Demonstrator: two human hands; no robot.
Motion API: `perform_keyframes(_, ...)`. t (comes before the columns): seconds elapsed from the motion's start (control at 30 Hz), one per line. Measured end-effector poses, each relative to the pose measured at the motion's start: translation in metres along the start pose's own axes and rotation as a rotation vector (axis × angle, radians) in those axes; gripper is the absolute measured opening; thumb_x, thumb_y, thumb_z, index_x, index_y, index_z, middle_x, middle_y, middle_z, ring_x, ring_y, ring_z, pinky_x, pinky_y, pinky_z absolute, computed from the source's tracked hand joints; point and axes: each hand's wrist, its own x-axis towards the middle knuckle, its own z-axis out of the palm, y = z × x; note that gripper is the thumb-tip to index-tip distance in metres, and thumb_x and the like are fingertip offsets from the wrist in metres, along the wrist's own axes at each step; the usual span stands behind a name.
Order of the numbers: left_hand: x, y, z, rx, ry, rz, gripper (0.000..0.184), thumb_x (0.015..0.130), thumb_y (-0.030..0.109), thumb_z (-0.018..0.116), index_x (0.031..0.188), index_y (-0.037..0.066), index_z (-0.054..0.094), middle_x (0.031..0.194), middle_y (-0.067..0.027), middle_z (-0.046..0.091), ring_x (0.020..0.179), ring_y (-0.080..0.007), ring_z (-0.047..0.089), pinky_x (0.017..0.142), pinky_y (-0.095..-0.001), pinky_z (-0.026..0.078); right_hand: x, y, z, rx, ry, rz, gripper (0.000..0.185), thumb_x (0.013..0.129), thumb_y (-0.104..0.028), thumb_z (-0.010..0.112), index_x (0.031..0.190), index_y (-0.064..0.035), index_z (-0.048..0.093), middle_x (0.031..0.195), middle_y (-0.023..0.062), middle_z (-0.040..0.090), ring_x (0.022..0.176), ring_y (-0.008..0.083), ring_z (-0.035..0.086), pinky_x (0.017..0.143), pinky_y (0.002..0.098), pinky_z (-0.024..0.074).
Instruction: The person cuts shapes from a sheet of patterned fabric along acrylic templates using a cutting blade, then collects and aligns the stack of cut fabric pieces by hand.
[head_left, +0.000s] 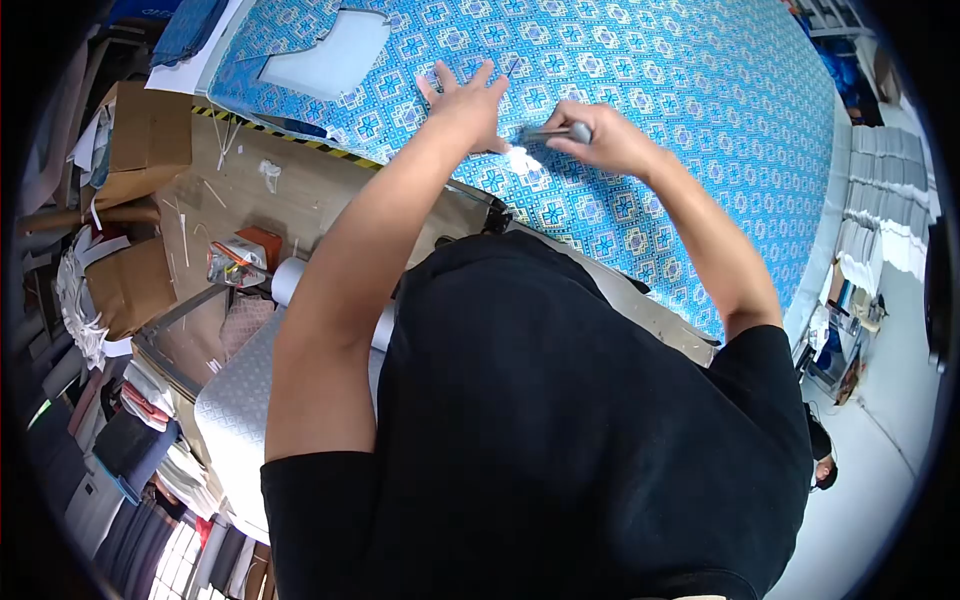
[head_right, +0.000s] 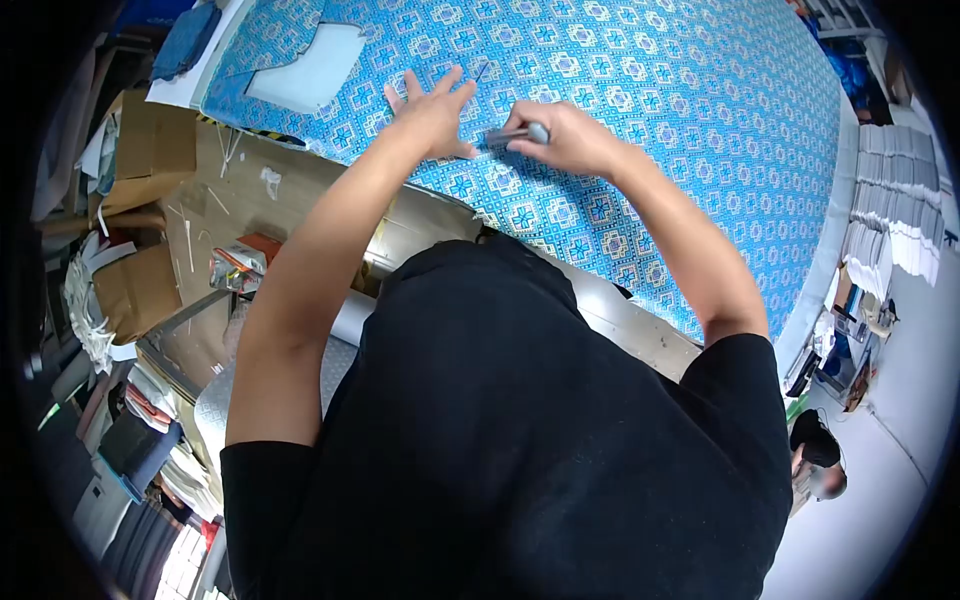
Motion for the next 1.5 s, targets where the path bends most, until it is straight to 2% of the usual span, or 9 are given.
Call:
perform_keyframes(0.07,0.000,-0.004,-0.003,-0.046,-0.066,0.000,0.112,0.071,0.043,0.094,0.163,0.032,0.032,0.175,0.0008,0.015,0.152,-0.0607,0.009,0.116,-0.0821,0.020,-0.005,-0.015,0.016,-0.072,-0.107,-0.076,0.019,0.093,-0.015,0.076,0.108,-0.0109,0.065,0.098,0.0101,0.076,0.087,0.0330,0.074,0.074,0.0435,0.0571)
perform_keyframes(0.13,0.002,-0.003,-0.004,-0.054,-0.093,-0.011,0.116,0.069,0.038,0.096,0.164,0.035,0.030,0.175,0.0044,0.011,0.153,-0.0602,0.007,0.116,-0.0810,0.024,-0.005,-0.015,0.029,-0.117,-0.183,-0.134,0.020,0.092,-0.014,0.075,0.109,-0.0128,0.064,0.096,0.0110,0.075,0.085,0.0365,0.072,0.071,0.0467,0.0554)
perform_keyframes(0.23,0.003,-0.004,-0.001,-0.070,-0.102,-0.023,0.119,0.068,0.036,0.097,0.164,0.036,0.027,0.175,0.0063,0.009,0.154,-0.0588,0.004,0.116,-0.0773,0.031,-0.005,-0.012,0.034,-0.188,-0.183,-0.184,0.019,0.092,-0.013,0.073,0.109,-0.0124,0.064,0.096,0.0122,0.075,0.086,0.0373,0.072,0.071,0.0471,0.0548)
perform_keyframes(0.5,0.004,-0.002,0.004,-0.080,-0.088,-0.052,0.117,0.071,0.035,0.097,0.164,0.037,0.027,0.176,0.0079,0.007,0.155,-0.0555,0.001,0.116,-0.0775,0.029,-0.006,-0.018,0.026,-0.292,-0.246,-0.191,0.017,0.094,-0.015,0.071,0.109,-0.0114,0.064,0.095,0.0132,0.075,0.085,0.0369,0.073,0.072,0.0477,0.0559)
perform_keyframes(0.87,0.001,0.000,-0.002,-0.099,-0.098,-0.055,0.116,0.071,0.030,0.096,0.164,0.037,0.028,0.176,0.0073,0.008,0.155,-0.0564,0.002,0.116,-0.0785,0.029,0.003,-0.027,0.025,-0.397,-0.319,-0.163,0.014,0.093,-0.013,0.070,0.104,-0.0090,0.063,0.081,0.0151,0.071,0.079,0.0377,0.072,0.067,0.0500,0.0542)
perform_keyframes(0.97,0.000,0.000,-0.002,-0.101,-0.100,-0.051,0.116,0.071,0.030,0.096,0.164,0.036,0.027,0.175,0.0072,0.008,0.155,-0.0569,0.002,0.116,-0.0789,0.029,0.006,-0.027,0.030,-0.379,-0.278,-0.195,0.014,0.093,-0.012,0.070,0.104,-0.0079,0.063,0.078,0.0162,0.070,0.076,0.0379,0.071,0.066,0.0503,0.0542)
perform_keyframes(1.03,-0.001,0.000,-0.002,-0.079,-0.077,-0.034,0.115,0.071,0.028,0.096,0.164,0.033,0.028,0.175,0.0066,0.011,0.154,-0.0580,0.009,0.113,-0.0786,0.034,0.006,-0.024,0.032,-0.372,-0.275,-0.198,0.015,0.092,-0.012,0.071,0.104,-0.0076,0.063,0.078,0.0167,0.070,0.075,0.0380,0.071,0.066,0.0502,0.0542)
perform_keyframes(1.27,0.001,-0.001,0.001,-0.094,-0.055,-0.021,0.114,0.070,0.027,0.096,0.163,0.032,0.030,0.175,0.0055,0.012,0.153,-0.0587,0.009,0.112,-0.0797,0.034,0.000,-0.025,0.046,-0.312,-0.164,-0.161,0.019,0.093,-0.013,0.072,0.106,-0.0070,0.060,0.083,0.0165,0.072,0.079,0.0387,0.071,0.067,0.0492,0.0551)
perform_keyframes(1.5,0.004,-0.003,0.002,-0.058,-0.073,-0.016,0.118,0.069,0.034,0.097,0.164,0.035,0.027,0.175,0.0050,0.009,0.152,-0.0607,0.006,0.112,-0.0798,0.036,-0.001,-0.029,0.071,-0.333,-0.042,-0.063,0.019,0.092,-0.012,0.072,0.106,-0.0066,0.061,0.084,0.0176,0.073,0.076,0.0402,0.071,0.065,0.0503,0.0552)
